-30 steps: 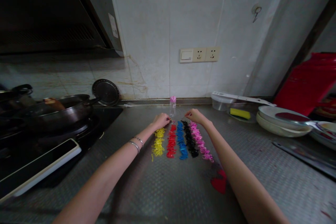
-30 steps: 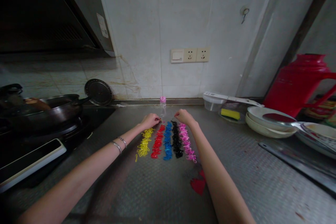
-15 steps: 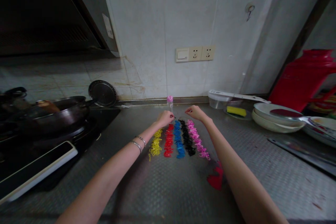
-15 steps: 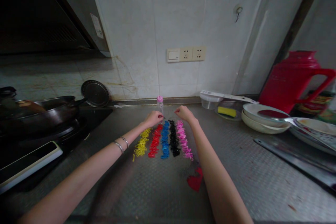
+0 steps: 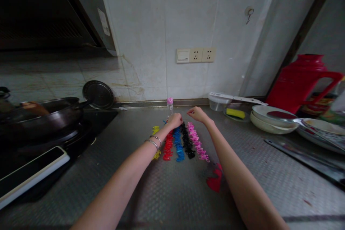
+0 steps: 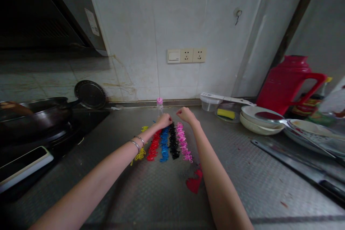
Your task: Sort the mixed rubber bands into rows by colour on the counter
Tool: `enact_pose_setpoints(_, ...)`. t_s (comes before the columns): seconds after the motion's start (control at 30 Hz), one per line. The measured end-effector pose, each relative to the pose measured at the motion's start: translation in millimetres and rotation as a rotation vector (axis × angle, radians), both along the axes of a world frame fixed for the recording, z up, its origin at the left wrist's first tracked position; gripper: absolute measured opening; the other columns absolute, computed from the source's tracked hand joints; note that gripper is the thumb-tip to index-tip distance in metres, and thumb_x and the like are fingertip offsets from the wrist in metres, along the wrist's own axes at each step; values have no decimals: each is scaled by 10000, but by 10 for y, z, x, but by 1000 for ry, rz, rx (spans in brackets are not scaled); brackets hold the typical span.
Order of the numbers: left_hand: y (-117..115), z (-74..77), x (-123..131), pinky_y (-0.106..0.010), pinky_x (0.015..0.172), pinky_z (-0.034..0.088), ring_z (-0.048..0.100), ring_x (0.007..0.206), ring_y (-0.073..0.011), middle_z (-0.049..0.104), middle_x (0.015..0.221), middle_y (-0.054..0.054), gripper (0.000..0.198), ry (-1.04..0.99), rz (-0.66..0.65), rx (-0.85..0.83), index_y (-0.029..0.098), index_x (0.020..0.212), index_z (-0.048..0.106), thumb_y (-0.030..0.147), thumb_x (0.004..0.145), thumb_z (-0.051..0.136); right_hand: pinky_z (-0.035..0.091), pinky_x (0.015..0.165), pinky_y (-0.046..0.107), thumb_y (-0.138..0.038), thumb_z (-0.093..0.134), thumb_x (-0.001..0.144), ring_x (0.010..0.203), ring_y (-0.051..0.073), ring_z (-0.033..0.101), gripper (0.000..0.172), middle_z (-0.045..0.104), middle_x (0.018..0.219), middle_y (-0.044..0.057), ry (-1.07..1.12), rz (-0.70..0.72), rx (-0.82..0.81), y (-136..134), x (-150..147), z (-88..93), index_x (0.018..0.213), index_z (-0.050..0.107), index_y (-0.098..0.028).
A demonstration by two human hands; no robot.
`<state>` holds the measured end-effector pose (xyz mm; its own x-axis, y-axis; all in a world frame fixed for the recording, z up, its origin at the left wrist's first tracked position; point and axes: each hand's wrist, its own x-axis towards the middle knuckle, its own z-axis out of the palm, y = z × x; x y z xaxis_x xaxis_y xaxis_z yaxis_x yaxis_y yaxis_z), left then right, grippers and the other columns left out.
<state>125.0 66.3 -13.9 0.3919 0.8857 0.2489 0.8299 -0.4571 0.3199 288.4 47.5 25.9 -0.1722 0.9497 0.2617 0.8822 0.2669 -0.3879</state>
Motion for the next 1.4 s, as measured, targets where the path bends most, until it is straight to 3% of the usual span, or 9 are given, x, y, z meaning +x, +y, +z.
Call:
enact_pose_setpoints(0.17, 19, 73, -129, -231, 498, 308, 460, 506, -116, 583, 573, -49, 232, -100, -133, 5, 109, 648, 658, 264, 695, 490, 426, 754, 206, -226, 499, 708, 844, 176, 606, 263, 677, 887, 47, 1, 11, 8, 9, -10, -21, 881, 691, -178)
enact_pose_setpoints(0.3, 14, 150, -390, -213, 464, 239, 359, 441, -79, 450, 435, 9, 337, -193, -208, 30, 91, 540, 612, 300, 730, 429, 425, 743, 195, -215, 504, 696, 825, 169, 611, 262, 679, 877, 40, -18, 19, -4, 17, -24, -28, 873, 693, -177)
enact_pose_setpoints(0.5, -40, 235, -960, -206, 488, 271, 400, 465, -87, 497, 466, 13, 384, -384, -61, -46, 81, 650, 656, 378, 731, 427, 414, 746, 186, -215, 519, 698, 828, 165, 606, 258, 676, 888, 54, -56, 14, -38, -33, -215, -66, 890, 686, -169)
enact_pose_setpoints(0.67, -67, 190, -1262, -212, 503, 295, 421, 461, -95, 517, 452, 4, 369, -476, 70, -82, 81, 686, 674, 370, 718, 448, 376, 813, 217, -248, 487, 747, 915, 184, 564, 269, 658, 928, 82, -155, 91, 20, -122, -565, -171, 920, 679, -170)
enact_pose_setpoints(0.83, -11, 63, -1373, -217, 508, 298, 434, 467, -99, 527, 452, -2, 358, -487, 102, -93, 85, 671, 678, 365, 710, 458, 308, 892, 281, -232, 454, 775, 955, 195, 518, 294, 626, 977, 106, -241, 144, 105, -175, -719, -204, 970, 661, -156)
enact_pose_setpoints(1.17, 7, -86, -1417, -208, 476, 286, 410, 439, -88, 505, 442, 6, 341, -577, 198, -93, 89, 675, 668, 354, 701, 454, 358, 822, 286, -348, 415, 823, 1014, 239, 430, 340, 555, 1049, 105, -317, 55, 18, -255, -870, -296, 1087, 601, -242)
enact_pose_setpoints(1.4, 12, -132, -1433, -206, 465, 283, 412, 430, -87, 506, 439, 9, 314, -582, 231, -84, 101, 664, 665, 331, 697, 454, 375, 797, 267, -306, 452, 805, 1011, 228, 430, 266, 569, 1008, 93, -317, 63, 36, -265, -902, -278, 955, 657, -227)
